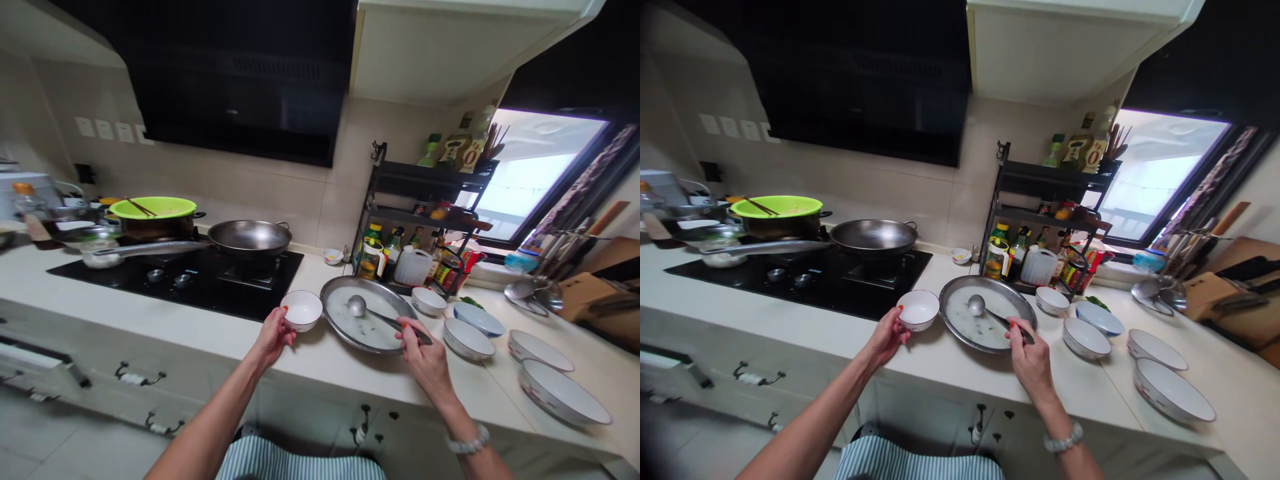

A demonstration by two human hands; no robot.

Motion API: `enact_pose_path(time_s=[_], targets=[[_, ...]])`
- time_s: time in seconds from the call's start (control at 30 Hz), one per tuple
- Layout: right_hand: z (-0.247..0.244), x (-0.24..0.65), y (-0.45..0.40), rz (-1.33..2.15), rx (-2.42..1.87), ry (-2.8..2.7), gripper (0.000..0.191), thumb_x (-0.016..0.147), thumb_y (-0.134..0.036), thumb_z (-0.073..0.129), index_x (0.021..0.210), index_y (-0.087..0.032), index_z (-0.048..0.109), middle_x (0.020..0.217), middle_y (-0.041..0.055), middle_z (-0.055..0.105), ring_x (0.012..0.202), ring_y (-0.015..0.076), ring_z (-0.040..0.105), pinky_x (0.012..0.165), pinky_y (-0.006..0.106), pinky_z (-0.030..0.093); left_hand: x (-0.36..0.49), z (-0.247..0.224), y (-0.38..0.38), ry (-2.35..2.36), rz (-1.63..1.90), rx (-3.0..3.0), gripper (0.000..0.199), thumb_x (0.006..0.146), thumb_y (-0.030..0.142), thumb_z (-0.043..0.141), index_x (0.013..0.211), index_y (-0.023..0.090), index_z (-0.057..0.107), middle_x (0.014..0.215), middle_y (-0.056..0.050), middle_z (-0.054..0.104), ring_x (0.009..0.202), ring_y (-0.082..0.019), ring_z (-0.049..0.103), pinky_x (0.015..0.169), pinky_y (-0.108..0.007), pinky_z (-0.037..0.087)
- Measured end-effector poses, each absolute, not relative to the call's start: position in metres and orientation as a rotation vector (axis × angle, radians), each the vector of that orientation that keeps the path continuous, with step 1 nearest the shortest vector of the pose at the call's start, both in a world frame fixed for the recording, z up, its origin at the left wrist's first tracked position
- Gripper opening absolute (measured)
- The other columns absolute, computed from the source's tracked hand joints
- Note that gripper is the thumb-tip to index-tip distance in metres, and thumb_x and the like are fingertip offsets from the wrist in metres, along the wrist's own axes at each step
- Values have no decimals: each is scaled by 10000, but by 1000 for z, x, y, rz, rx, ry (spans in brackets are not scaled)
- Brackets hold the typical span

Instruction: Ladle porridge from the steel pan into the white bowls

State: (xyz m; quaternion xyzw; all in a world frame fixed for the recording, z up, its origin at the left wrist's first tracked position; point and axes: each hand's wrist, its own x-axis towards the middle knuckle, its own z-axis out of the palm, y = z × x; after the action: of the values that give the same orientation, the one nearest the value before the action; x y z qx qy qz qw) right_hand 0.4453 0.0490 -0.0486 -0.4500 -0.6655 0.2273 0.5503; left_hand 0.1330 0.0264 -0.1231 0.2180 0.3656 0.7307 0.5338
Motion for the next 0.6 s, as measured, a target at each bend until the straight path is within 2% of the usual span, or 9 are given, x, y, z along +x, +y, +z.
enact_pose_path(time_s=[0.17,0.27,0.4,0.6], targets=[[-51,439,48,674,-1087,-1515,450,760,-612,638,904,-190,702,570,42,612,499,194,601,391,263,430,131,-123,27,878,1715,501,369,741,404,753,799,200,452,505,80,480,375,-136,571,279,-169,381],[-49,439,48,657,-1092,-1534,429,756,-606,636,861,-196,703,549,33,603,436,177,552,381,275,418,131,-121,26,879,1716,469,316,767,367,729,827,192,474,501,84,475,383,-138,576,287,-174,399],[-49,441,51,633,-1057,-1563,385,760,-591,636,774,-210,686,583,41,630,434,172,553,441,299,473,131,-121,24,876,1711,470,279,797,348,701,822,190,472,493,86,471,383,-134,578,296,-170,408],[-48,449,56,745,-1106,-1435,451,713,-666,657,799,-223,654,505,35,614,557,252,667,566,351,548,130,-124,24,880,1695,509,312,792,370,714,811,197,455,503,81,478,390,-136,585,300,-169,410]])
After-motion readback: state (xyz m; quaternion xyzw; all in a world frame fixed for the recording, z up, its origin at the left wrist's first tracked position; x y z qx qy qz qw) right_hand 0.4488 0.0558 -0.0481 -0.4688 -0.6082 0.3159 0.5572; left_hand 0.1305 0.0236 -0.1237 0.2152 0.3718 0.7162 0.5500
